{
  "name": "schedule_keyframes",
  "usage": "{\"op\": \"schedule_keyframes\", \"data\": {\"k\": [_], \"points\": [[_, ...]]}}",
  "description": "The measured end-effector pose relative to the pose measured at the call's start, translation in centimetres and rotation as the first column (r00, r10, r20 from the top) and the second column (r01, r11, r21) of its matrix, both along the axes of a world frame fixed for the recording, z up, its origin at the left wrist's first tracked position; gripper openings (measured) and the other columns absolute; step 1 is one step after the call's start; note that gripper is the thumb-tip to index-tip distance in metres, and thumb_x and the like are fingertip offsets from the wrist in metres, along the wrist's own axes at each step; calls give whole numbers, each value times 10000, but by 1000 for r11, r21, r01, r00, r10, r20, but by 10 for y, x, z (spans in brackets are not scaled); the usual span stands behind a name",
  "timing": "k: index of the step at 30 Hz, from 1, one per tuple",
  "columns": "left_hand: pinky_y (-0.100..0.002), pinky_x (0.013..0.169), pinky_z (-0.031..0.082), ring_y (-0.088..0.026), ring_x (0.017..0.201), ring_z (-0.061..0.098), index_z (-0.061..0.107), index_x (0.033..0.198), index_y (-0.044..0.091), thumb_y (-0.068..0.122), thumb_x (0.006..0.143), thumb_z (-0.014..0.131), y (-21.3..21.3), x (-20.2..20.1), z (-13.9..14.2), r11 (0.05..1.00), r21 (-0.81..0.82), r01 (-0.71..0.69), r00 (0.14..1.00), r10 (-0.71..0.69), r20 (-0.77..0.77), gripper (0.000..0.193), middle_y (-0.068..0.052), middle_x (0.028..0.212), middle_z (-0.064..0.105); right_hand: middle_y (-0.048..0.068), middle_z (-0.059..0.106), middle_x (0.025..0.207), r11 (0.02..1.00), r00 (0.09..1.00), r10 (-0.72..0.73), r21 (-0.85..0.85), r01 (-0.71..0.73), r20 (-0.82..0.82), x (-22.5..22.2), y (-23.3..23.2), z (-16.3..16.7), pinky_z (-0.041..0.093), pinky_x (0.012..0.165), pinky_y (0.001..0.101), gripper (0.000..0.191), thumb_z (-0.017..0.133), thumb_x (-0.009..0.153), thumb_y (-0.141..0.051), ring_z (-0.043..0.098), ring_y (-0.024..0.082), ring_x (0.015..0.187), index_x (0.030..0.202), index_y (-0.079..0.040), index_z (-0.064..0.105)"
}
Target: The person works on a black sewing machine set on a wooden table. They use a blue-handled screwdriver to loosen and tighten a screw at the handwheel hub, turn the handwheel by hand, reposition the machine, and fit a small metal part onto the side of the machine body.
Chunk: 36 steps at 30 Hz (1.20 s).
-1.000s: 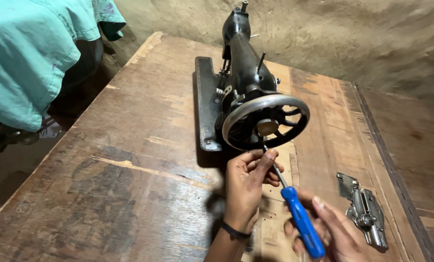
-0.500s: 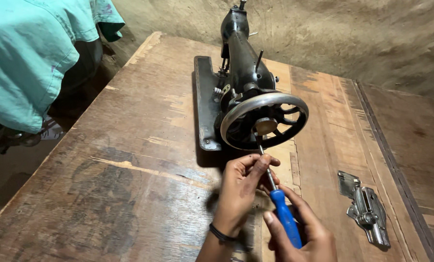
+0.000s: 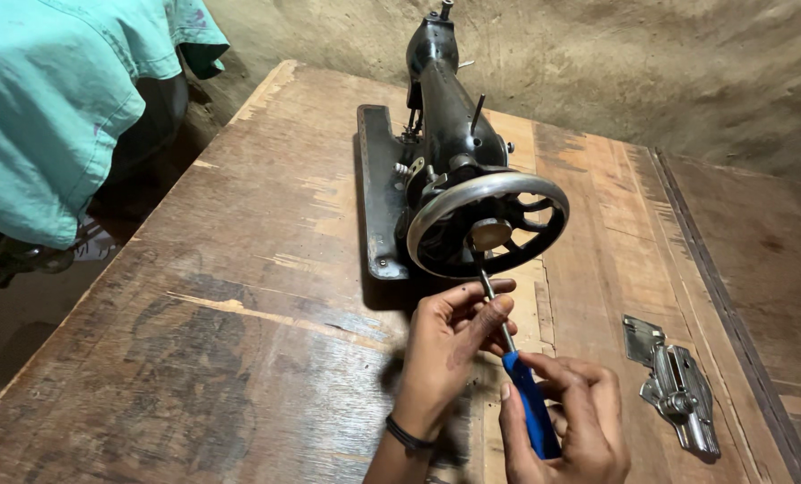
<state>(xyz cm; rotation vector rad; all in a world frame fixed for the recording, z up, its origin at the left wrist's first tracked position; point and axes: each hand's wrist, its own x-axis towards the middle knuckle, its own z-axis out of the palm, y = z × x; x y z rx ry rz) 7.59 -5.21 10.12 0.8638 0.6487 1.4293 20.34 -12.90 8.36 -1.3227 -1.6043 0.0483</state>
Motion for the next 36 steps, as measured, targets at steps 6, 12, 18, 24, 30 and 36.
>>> {"op": "schedule_keyframes", "data": {"k": [6,12,18,24,30,36], "points": [[-262,736,578,-96,783,681,694,1236,-44,249,999,695,0,-3,-5,995,60,81,983,-90,159,377,-48,852,715,368,727,1000,556,109,176,7,-831,-978,48,23,-17,605,478,359,427,653,1097,-257,745,281,585,1469,-53,611],[-259,764,583,-103,804,699,661,1307,-20,249,978,688,2,-2,-5,991,25,134,969,-137,205,425,-52,886,733,228,776,969,811,604,-118,-428,-399,-788,39,22,-1,461,363,319,323,665,857,-15,711,219,583,1177,34,647],[-268,748,586,-105,796,693,661,1311,-50,221,973,721,1,5,-6,999,13,53,988,-54,145,438,-78,898,733,111,730,1082,998,982,28,54,-39,185,7,4,14,572,734,277,352,744,835,-78,740,184,954,1179,-110,675],[-283,750,595,-138,817,718,600,1368,-42,258,971,704,-1,-1,-6,989,18,144,950,-143,276,508,-92,930,742,319,680,1250,664,167,-109,-197,-721,-980,32,28,-5,496,429,302,456,656,949,-121,687,274,692,1380,14,595],[-349,799,630,-220,868,755,503,1265,-99,228,961,723,1,4,-4,998,-18,65,964,-58,261,498,-174,995,774,202,794,1051,904,876,-85,-407,-133,-474,18,12,8,565,527,306,397,782,869,-15,730,248,735,1250,-2,670],[-317,851,603,-188,964,721,530,1419,6,187,883,755,5,7,-3,963,-64,-261,940,268,211,609,-174,1127,715,54,747,1072,993,949,-113,9,115,293,-8,0,46,593,840,337,283,823,761,-84,741,175,1010,1027,-145,749]]}}
